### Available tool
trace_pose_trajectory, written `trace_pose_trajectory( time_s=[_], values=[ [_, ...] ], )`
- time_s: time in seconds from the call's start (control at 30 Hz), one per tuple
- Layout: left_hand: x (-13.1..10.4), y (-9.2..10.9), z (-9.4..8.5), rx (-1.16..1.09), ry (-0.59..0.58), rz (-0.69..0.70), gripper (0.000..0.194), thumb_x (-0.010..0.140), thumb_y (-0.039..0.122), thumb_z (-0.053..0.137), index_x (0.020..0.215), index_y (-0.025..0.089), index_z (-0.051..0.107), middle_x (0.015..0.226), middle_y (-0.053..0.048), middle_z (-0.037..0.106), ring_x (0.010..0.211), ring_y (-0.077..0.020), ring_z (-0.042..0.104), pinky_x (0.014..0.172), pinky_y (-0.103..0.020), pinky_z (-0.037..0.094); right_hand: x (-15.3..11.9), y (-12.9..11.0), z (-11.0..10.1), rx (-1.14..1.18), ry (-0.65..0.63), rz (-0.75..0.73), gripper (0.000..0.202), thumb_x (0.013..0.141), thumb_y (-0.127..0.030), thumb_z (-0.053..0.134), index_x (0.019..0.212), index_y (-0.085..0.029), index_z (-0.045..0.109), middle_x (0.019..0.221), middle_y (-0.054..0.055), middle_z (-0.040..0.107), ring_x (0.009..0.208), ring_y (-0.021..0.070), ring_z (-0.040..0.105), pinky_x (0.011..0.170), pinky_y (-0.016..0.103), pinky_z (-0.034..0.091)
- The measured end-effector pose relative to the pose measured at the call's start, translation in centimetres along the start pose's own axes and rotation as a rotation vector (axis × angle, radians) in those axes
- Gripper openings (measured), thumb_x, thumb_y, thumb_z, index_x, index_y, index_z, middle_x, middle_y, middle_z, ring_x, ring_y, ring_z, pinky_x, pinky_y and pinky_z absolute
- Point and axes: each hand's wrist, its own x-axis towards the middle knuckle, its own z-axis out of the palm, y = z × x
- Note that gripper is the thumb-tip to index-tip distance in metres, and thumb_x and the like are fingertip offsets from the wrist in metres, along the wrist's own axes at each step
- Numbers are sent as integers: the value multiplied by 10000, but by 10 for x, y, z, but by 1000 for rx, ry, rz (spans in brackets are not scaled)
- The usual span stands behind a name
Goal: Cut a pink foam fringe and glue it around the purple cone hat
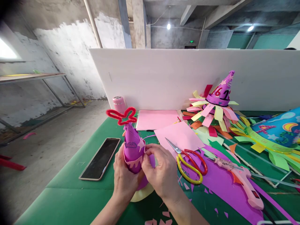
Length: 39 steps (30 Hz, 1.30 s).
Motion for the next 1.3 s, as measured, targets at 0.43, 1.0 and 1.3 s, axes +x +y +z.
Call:
trace_pose_trajectory(
  time_s=[0.43, 1.0, 1.3],
  values=[
    [1, 1, 1, 10, 25, 21, 803, 693, 366, 650, 1366, 193, 248, 1212, -180, 530, 1084, -342, 551, 850, -508, 453, -10, -1, 0, 75, -23, -38, 163, 819, -139, 530, 910, -212, 643, 991, 63, 640, 930, 183, 613, 828, 312, 521],
    [-2, -3, 2, 54, 43, 25, 795, 731, 371, 622, 1388, 183, 215, 1247, -194, 524, 1070, -328, 563, 834, -480, 459, -29, -3, 22, 587, -87, 640, 291, 760, -460, 612, 707, -185, 536, 643, -19, 487, 566, 116, 450, 502, 228, 398],
    [-2, -4, 2, 34, 31, 4, 830, 706, 372, 643, 1389, 182, 209, 1261, -197, 521, 1081, -333, 558, 821, -477, 469, -33, -4, 15, 450, -173, 475, 203, 874, -381, 503, 772, -205, 506, 710, -10, 518, 634, 132, 491, 571, 229, 421]
  ],
)
